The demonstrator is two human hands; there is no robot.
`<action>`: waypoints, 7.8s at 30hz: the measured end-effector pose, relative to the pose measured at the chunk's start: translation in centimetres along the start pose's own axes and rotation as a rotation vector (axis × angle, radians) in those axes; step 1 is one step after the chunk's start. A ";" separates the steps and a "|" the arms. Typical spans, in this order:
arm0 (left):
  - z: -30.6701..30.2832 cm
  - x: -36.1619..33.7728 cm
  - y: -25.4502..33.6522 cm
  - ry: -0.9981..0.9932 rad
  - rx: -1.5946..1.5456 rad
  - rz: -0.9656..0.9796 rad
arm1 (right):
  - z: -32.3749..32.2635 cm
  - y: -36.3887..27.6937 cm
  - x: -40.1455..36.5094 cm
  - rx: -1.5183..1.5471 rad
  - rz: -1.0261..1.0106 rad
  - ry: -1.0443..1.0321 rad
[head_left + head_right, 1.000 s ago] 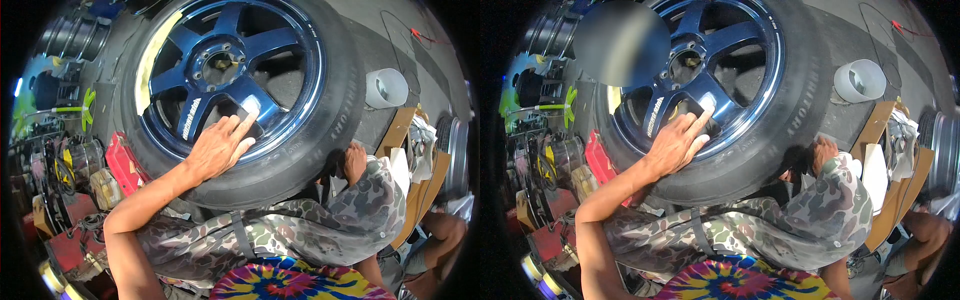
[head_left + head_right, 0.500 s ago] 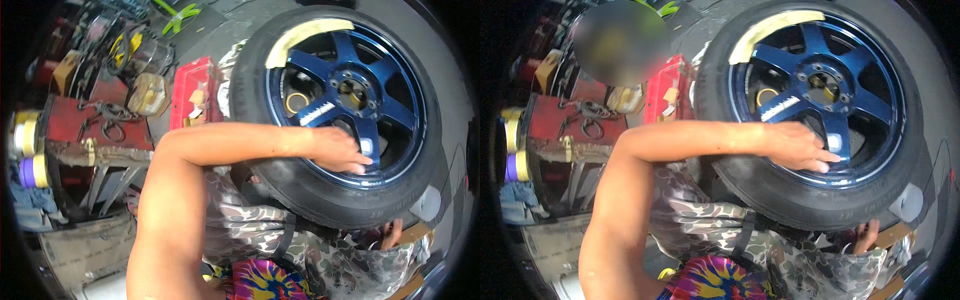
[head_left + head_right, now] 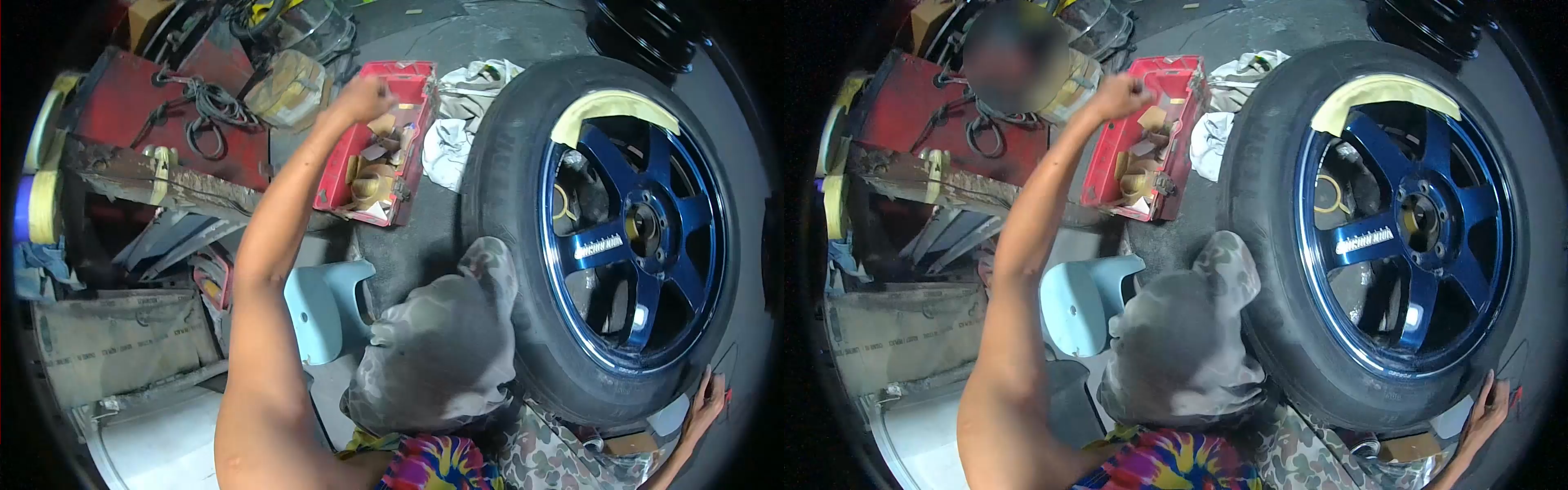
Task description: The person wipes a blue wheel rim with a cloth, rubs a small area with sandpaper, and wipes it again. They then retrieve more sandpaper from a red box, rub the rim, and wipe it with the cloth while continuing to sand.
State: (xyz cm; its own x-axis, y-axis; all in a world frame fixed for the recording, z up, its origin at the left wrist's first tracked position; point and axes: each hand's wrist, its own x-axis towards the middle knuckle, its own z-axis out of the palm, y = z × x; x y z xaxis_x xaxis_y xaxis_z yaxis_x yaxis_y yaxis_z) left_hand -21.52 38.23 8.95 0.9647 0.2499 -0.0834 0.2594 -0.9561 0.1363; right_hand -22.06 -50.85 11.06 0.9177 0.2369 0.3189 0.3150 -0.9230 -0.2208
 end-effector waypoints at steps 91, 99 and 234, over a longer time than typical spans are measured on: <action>-5.3 -8.6 43.6 -0.523 -1.300 0.886 | -1.2 -22.5 7.6 0.975 0.005 -0.091; -7.4 -8.3 42.2 -0.477 -0.816 0.994 | -2.2 -23.3 6.7 1.171 -0.139 -0.237; 17.4 -5.8 41.3 -0.539 -0.751 0.701 | 7.3 -4.6 0.5 0.249 0.417 0.185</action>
State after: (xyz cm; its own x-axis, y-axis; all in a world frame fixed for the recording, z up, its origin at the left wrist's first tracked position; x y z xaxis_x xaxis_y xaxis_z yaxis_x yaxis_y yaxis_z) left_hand -17.19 -5.33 -2.15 0.8101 -0.5688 -0.1424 -0.1882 -0.4822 0.8556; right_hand -21.30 -44.26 5.56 0.9266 -0.2137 0.3096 0.0004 -0.8223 -0.5691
